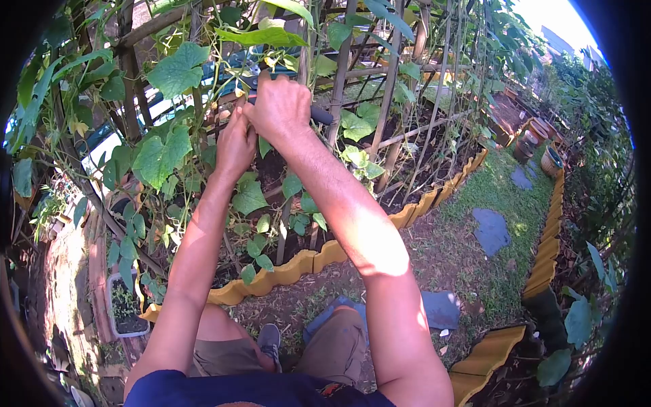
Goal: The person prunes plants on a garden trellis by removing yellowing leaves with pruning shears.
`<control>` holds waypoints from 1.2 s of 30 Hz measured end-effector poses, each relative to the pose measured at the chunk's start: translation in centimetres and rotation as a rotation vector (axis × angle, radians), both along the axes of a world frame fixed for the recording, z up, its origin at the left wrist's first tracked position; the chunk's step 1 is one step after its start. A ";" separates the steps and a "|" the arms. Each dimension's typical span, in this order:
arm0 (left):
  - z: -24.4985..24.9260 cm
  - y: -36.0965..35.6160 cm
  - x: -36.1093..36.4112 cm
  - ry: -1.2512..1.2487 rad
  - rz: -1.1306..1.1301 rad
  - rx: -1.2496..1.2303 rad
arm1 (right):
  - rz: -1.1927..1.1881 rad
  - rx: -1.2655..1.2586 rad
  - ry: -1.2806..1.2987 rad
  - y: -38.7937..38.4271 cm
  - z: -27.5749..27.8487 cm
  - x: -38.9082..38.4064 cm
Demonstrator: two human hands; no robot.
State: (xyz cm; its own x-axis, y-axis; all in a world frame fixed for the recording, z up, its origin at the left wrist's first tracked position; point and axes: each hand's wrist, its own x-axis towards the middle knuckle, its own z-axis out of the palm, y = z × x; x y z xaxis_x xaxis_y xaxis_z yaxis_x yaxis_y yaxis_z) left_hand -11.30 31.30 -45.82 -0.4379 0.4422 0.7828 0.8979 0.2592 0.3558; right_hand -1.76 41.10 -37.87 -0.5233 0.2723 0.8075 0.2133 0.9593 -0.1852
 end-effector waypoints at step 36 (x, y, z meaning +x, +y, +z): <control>-13.1 -26.6 13.4 -0.497 0.057 0.008 | 0.043 -0.725 0.065 2.0 -17.3 16.9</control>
State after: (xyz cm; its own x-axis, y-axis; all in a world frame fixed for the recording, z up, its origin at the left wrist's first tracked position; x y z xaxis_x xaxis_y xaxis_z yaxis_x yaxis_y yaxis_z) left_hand 2.11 4.67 -58.91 -0.7821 0.4015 0.4766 0.6037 0.2983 0.7393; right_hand 15.14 43.11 -55.14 -0.5022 0.7313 0.4615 0.1452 0.5975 -0.7886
